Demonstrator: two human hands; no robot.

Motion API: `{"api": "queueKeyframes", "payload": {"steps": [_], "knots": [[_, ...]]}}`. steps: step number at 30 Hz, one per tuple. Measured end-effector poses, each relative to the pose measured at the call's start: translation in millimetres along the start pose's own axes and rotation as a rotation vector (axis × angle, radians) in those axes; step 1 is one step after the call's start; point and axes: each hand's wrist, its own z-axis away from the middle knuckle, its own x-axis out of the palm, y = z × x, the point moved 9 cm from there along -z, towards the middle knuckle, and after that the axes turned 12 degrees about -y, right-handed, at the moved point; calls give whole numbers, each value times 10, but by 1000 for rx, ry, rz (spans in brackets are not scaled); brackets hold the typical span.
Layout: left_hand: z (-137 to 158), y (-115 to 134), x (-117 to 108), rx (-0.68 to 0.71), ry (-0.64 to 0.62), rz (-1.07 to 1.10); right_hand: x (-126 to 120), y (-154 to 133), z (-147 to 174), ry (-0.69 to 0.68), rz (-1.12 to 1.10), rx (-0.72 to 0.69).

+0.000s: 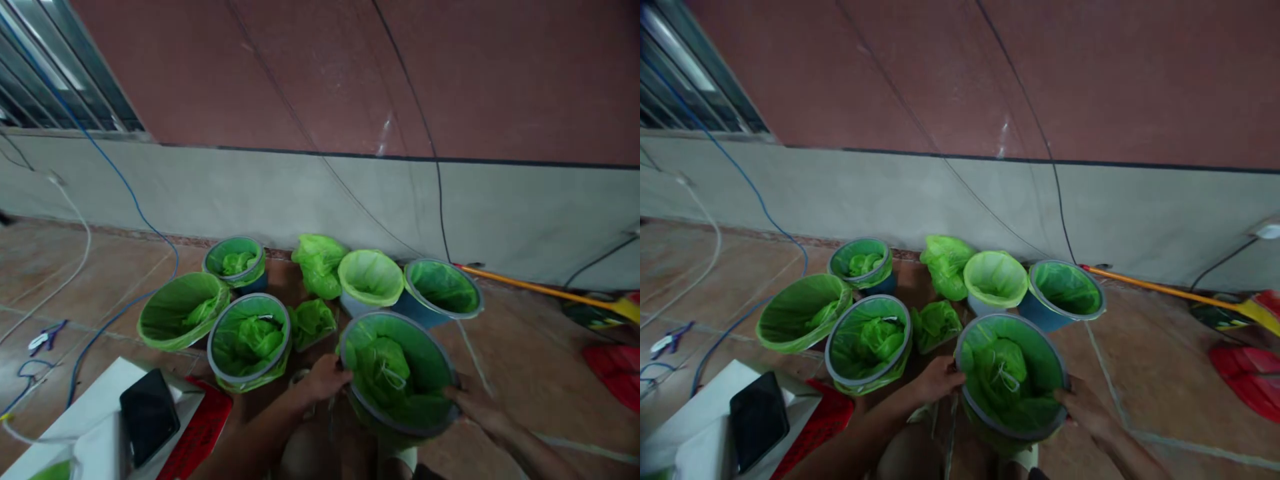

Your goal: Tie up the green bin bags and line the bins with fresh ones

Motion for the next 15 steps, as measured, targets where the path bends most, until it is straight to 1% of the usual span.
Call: {"api": "queueKeyframes", "payload": {"steps": [2,3,4,6,8,10,12,15], "knots": [[-140,-246,-42,-82,29,-65,162,195,-217,-44,-12,4],[-192,-349,-76,-130,53,-108,204,262,-320,-36,13,12],[-235,-431,-105,-174,75,-155,223,316,-417,-15,53,29],[-309,-509,-108,-219,80,-249,181,379,-562,77,164,72],[-365,-488,-61,-223,56,-330,120,382,-640,140,267,105],[-390,-401,-29,-229,45,-403,99,346,-667,121,332,126],[-388,-271,-51,-242,71,-470,62,283,-637,104,368,152],[-373,-69,-103,-237,88,-526,-59,126,-526,153,416,173]]}}
